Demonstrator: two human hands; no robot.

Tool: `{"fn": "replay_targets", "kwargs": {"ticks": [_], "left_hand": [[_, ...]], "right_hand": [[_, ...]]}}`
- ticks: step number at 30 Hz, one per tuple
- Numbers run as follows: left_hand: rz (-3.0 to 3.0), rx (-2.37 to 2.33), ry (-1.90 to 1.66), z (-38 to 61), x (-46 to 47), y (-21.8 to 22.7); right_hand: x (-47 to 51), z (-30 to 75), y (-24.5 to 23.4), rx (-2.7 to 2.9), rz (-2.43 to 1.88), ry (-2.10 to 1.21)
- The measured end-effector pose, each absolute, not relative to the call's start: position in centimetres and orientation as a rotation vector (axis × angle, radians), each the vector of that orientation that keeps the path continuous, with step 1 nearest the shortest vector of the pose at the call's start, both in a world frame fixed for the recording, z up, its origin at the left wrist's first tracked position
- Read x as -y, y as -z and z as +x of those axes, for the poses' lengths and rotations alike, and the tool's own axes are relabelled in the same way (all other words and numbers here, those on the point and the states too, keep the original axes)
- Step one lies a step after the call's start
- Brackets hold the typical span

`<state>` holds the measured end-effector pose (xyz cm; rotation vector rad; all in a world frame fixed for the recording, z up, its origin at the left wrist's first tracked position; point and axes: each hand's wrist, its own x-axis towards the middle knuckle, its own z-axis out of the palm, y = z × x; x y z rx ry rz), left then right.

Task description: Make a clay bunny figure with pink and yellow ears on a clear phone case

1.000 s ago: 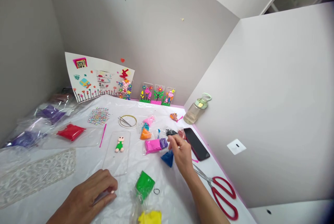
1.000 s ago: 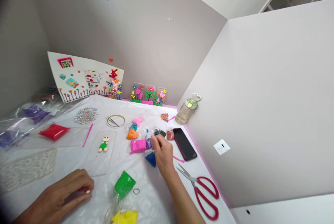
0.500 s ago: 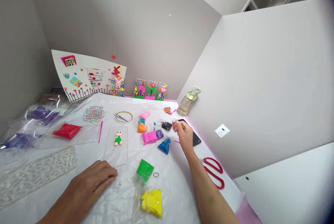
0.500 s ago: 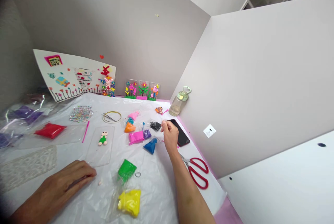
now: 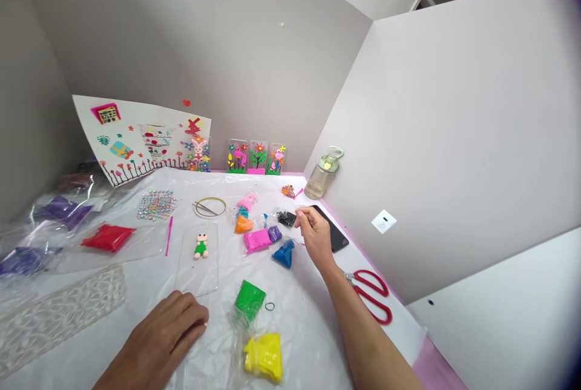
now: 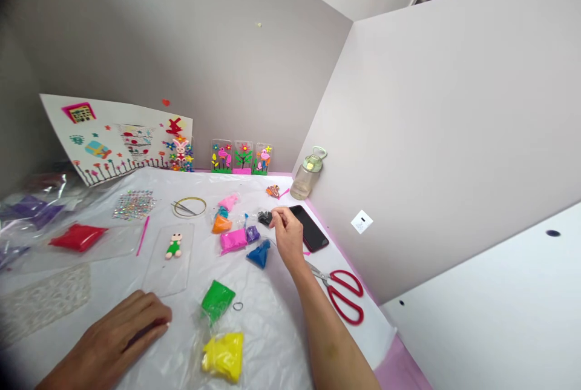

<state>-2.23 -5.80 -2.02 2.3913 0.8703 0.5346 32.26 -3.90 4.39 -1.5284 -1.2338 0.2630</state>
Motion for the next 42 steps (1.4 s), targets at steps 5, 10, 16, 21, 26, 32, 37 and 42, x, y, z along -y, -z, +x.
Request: {"fn": "replay_targets", "kwargs": {"ticks": [5,10,16,21,26,32,37,42], "left_hand": [[2.328,-0.917,-0.625,-3.0,5.4,2.3],[2.242,-1.017,-0.694,-3.2,5.6,2.5],[2.235,-0.957,-0.694,-2.9,5.8,1.8],[2.277,-0.903,-0.640,-2.9,5.2,1.6],[2.291,-0.858,-0.702,-3.0,5.3,2.3],[2.312,-0.873,-0.593,-2.5,6.1,1.0],[2.299,-0.866,-0.566,-2.2,6.1,-0.1],[2.232,-0.909,-0.726,-2.4,5.8,-0.3]], "right_hand": [[3.5,33.5,-4.0,1.154,-1.514,-0.242],[3.1,34.1,-3.5,1.134,-1.504,-0.258],[3.0,34.1,-3.4,1.169,-1.548,-0.201],[3.1,36.2,-3.2,1.148,-1.710,-0.011],[2.7,37.3,-2.2,1.268,-1.929,0.147],[1.4,35.8,-0.6,1.397,-2.068,0.151],[1.5,36.1,-1.1,1.353,-2.013,0.136],[3.0,33.8,-3.5,1.406,-1.753,0.057]]}}
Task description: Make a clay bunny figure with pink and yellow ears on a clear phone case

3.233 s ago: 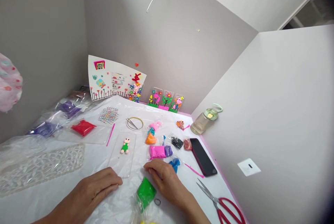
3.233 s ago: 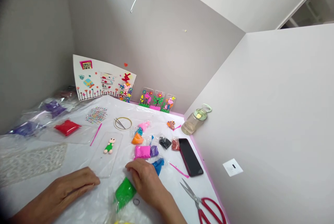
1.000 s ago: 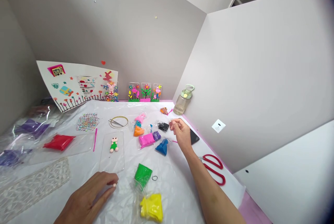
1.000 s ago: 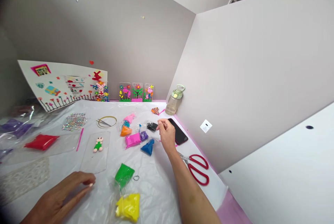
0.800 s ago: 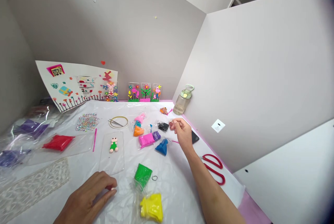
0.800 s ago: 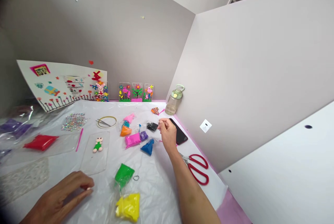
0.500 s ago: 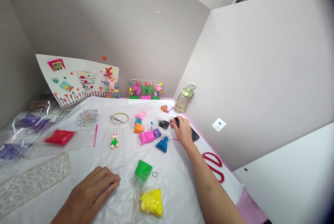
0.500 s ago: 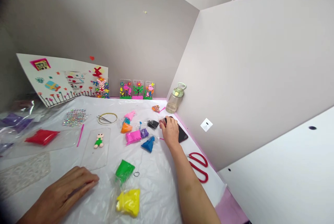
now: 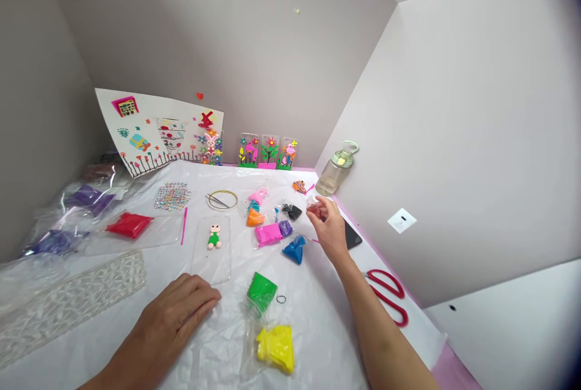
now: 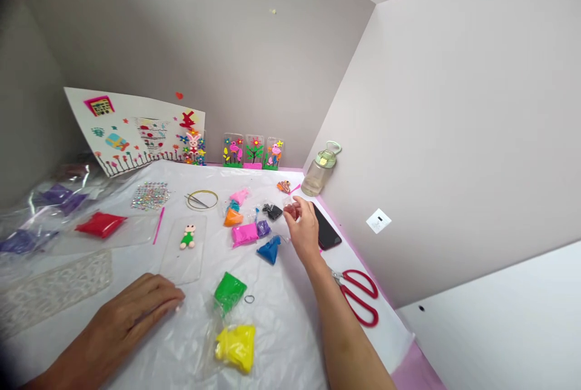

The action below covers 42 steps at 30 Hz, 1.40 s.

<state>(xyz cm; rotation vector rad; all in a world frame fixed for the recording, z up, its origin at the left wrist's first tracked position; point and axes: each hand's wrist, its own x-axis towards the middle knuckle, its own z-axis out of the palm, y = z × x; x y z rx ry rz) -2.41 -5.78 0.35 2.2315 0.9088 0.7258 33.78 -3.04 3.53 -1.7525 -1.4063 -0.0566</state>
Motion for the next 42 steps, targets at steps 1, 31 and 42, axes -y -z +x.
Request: {"fn": "replay_targets", "kwargs": {"ticks": [1,31,42], "left_hand": [[2.205,-0.944,-0.796,-2.5,5.8,-0.5],[2.275,-0.996,-1.068,-2.1,7.1,-1.3],[2.477,-0.827,-1.090,-2.1,6.5,-1.3]], "right_hand": [[3.6,32.4,-4.0,1.450,-1.683,0.023],[9.9,18.8,-4.0,2.272,-1.092,-0.228],[10.2,18.9,-4.1,2.234,-1.083,-0.264]]}}
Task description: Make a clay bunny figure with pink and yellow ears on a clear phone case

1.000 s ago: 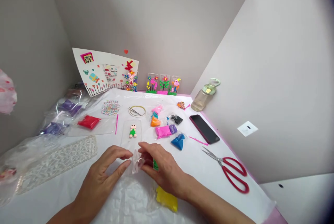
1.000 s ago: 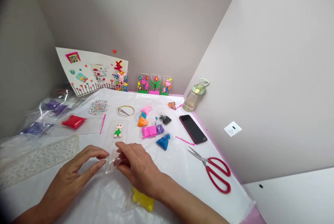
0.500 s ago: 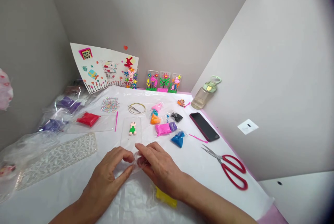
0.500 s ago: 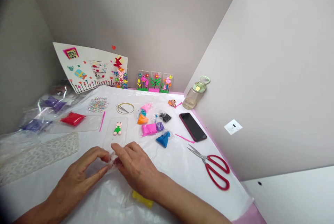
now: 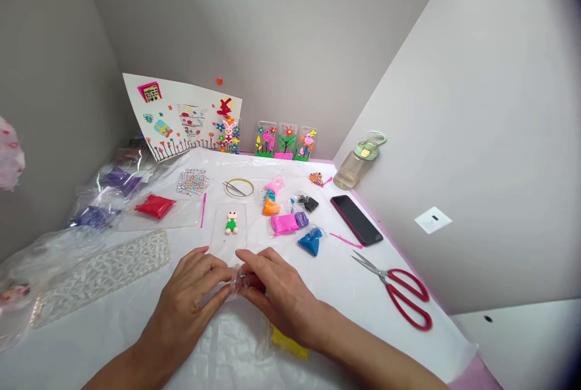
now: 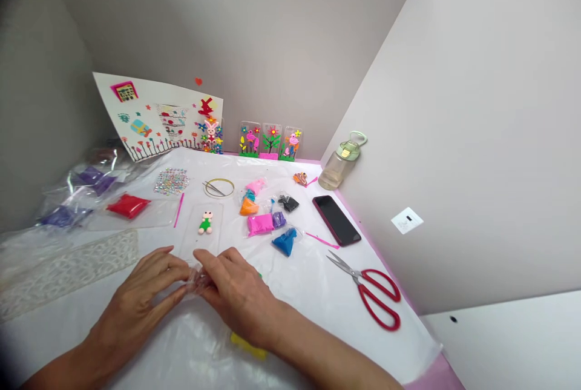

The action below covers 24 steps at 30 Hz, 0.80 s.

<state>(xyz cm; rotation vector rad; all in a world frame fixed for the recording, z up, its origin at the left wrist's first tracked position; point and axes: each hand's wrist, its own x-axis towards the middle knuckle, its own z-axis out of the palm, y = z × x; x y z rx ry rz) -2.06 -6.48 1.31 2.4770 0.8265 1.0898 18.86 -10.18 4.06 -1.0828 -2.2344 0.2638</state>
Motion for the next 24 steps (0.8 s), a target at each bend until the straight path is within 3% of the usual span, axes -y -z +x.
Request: {"fn": "replay_targets", "kwargs": {"ticks": [10,16,19,24], "left_hand": [[2.359,-0.995,-1.035,-1.7,7.0,-1.8],[1.467,-1.004,-0.701,-2.5,6.4,-3.9],[1.073,-0.911,-0.752,-3.4,5.9,-4.3],[0.895,-0.932,-0.857,-3.7,5.5,-3.6]], "right_hand": [[10.3,18.7,-4.3,2.213,-1.093,-0.335],[9.4,19.9,-3.9,2.081,-1.118,-0.334],[8.6,20.9,-3.5,1.929,-1.224,-0.353],[8.3,21.6,-3.3,1.843,-1.286,-0.438]]}}
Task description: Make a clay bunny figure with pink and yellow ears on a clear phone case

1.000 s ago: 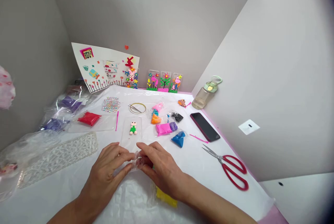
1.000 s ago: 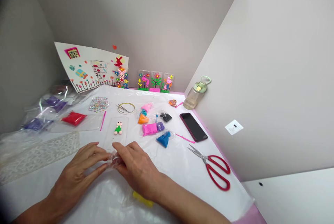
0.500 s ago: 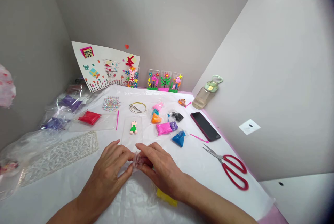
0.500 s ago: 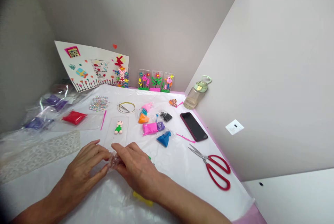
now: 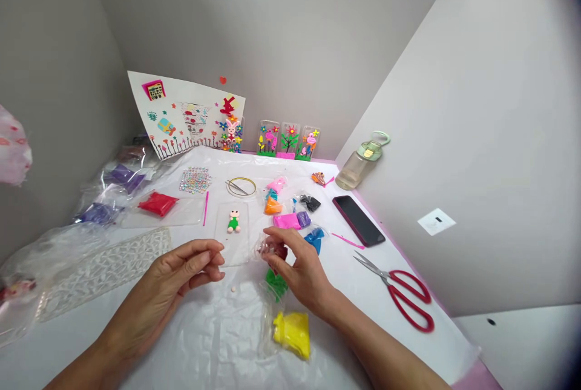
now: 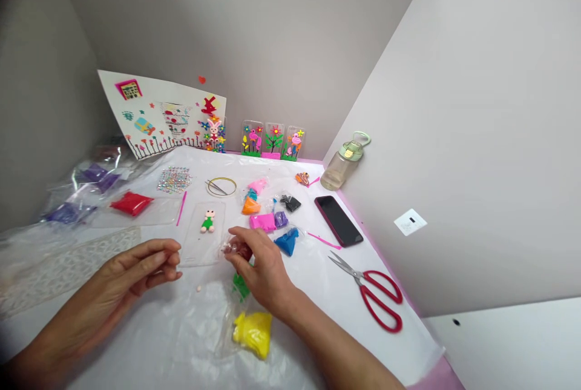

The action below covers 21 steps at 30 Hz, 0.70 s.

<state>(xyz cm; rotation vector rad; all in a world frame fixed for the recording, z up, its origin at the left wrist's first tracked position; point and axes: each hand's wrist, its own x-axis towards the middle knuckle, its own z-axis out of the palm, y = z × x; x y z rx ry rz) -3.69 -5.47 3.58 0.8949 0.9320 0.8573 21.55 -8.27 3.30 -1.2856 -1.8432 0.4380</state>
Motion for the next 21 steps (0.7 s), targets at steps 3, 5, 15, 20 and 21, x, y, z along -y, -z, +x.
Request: {"fn": "replay_targets", "kwargs": {"ticks": [3,5,15,20,21], "left_hand": [[0.874,-0.956,-0.897,-3.6,5.6,-3.3],[0.860,-0.952,-0.917,-3.5,5.6,-3.2],[0.751,-0.987,-1.008,-3.3,5.4,-3.7],[0.556,-0.834,-1.040,-3.1,5.4,-4.5],[0.548,-0.829,-1.022,-3.2,5.4,-4.7]], "right_hand": [[8.4,21.5,-3.3,1.867,-1.271,-0.434],[8.4,21.5,-3.3,1.876,-1.265,-0.429],[8.3,21.6,-3.2,1.878,-1.280,-0.444],[8.2,21.6,-3.2,1.878,-1.272,-0.431],[8.2,21.6,-3.2,1.879,-1.273,-0.432]]}}
